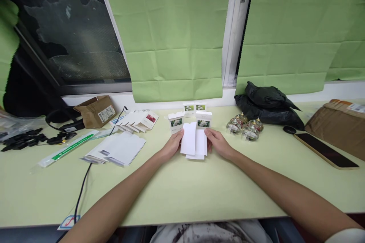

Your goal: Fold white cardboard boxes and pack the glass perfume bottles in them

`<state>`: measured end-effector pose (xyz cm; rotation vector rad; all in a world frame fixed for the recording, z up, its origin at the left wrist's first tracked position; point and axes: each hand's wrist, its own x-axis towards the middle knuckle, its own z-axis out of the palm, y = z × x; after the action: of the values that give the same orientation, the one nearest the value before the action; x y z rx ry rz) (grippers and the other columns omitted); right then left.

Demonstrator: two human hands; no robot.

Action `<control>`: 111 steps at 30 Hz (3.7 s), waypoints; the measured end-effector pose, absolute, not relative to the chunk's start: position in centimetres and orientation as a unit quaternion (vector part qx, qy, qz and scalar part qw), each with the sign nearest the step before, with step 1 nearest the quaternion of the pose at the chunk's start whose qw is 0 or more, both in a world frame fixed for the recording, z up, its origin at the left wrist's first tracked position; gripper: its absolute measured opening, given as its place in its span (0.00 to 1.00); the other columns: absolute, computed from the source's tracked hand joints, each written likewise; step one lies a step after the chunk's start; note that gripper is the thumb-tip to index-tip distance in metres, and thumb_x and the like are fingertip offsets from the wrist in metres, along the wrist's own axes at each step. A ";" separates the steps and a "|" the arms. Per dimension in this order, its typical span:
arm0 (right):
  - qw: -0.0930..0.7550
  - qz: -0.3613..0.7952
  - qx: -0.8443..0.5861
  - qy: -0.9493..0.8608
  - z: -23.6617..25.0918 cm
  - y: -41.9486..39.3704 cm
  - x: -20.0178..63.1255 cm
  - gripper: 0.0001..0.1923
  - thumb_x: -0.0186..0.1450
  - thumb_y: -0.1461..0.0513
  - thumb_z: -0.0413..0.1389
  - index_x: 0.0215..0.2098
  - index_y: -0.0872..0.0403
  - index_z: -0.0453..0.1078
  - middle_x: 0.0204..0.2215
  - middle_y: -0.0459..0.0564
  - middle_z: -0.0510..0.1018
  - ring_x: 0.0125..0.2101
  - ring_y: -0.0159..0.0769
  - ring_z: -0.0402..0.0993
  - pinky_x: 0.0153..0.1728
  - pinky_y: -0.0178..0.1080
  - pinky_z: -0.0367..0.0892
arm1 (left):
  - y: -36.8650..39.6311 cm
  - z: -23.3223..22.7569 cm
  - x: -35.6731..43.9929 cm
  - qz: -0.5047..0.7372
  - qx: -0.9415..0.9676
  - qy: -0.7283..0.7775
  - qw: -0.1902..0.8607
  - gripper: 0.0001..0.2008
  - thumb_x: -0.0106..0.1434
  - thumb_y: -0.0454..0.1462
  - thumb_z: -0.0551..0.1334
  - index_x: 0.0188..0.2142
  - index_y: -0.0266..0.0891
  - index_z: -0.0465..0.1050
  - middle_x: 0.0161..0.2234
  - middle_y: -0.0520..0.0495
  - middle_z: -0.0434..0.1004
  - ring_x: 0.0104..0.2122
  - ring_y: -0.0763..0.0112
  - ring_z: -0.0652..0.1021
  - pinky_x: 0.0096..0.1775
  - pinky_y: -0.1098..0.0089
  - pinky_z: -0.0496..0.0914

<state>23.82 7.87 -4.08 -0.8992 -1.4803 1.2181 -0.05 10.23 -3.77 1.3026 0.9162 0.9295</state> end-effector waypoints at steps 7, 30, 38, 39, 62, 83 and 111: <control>0.482 0.494 -0.376 -0.618 -4.0 8.0 23.9 0.27 0.66 0.37 0.58 0.29 0.50 0.66 0.16 0.41 0.72 0.17 0.32 0.68 0.17 0.34 0.62 | 9.4 -2.7 0.2 0.383 0.577 0.385 0.610 0.32 0.67 0.61 0.60 0.52 0.37 0.78 0.45 0.40 0.83 0.43 0.56 0.79 0.47 0.60 0.71; 0.491 0.465 -0.402 -0.617 -4.2 8.2 24.1 0.26 0.66 0.38 0.59 0.30 0.51 0.68 0.14 0.40 0.69 0.16 0.31 0.63 0.17 0.34 0.58 | 8.7 -2.2 0.2 0.344 0.668 0.357 0.555 0.25 0.68 0.56 0.63 0.47 0.37 0.78 0.39 0.43 0.80 0.37 0.61 0.76 0.39 0.65 0.68; 0.491 0.465 -0.399 -0.619 -3.7 7.8 24.0 0.25 0.67 0.39 0.58 0.30 0.50 0.68 0.16 0.40 0.69 0.17 0.32 0.65 0.18 0.36 0.60 | 8.8 -2.2 0.3 0.346 0.649 0.360 0.574 0.25 0.67 0.55 0.65 0.48 0.36 0.79 0.45 0.41 0.82 0.42 0.58 0.77 0.45 0.63 0.69; 0.491 0.465 -0.398 -0.620 -3.6 7.7 24.0 0.25 0.67 0.39 0.58 0.30 0.50 0.69 0.16 0.41 0.69 0.17 0.33 0.66 0.19 0.36 0.60 | 8.8 -2.3 0.3 0.348 0.649 0.358 0.575 0.25 0.67 0.55 0.65 0.48 0.36 0.79 0.46 0.41 0.83 0.43 0.57 0.78 0.46 0.63 0.69; 0.526 0.370 -0.399 -0.654 -3.5 7.7 24.5 0.11 0.71 0.49 0.55 0.44 0.47 0.66 0.30 0.43 0.71 0.29 0.36 0.65 0.29 0.36 0.62 | 9.2 -2.0 0.4 0.393 0.511 0.411 0.644 0.27 0.58 0.60 0.70 0.31 0.37 0.73 0.26 0.52 0.69 0.27 0.72 0.68 0.28 0.72 0.57; 0.397 0.451 -0.306 -0.738 -2.2 6.6 25.0 0.47 0.59 0.55 0.72 0.71 0.44 0.56 0.61 0.54 0.70 0.55 0.50 0.72 0.54 0.48 0.72 | 9.6 -2.1 0.0 0.408 0.486 0.361 0.684 0.26 0.57 0.57 0.72 0.32 0.37 0.71 0.25 0.54 0.60 0.24 0.75 0.62 0.22 0.71 0.45; 0.444 0.464 -0.312 -0.700 -2.5 6.6 24.5 0.31 0.65 0.56 0.64 0.65 0.44 0.63 0.56 0.52 0.73 0.49 0.44 0.74 0.46 0.44 0.76 | 9.4 -2.0 0.2 0.392 0.496 0.363 0.685 0.27 0.59 0.60 0.70 0.37 0.37 0.74 0.28 0.52 0.63 0.27 0.73 0.65 0.24 0.72 0.49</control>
<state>24.53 6.58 -2.51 -0.7739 -1.7348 1.1513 0.22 9.38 -2.03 1.1105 0.8131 0.8775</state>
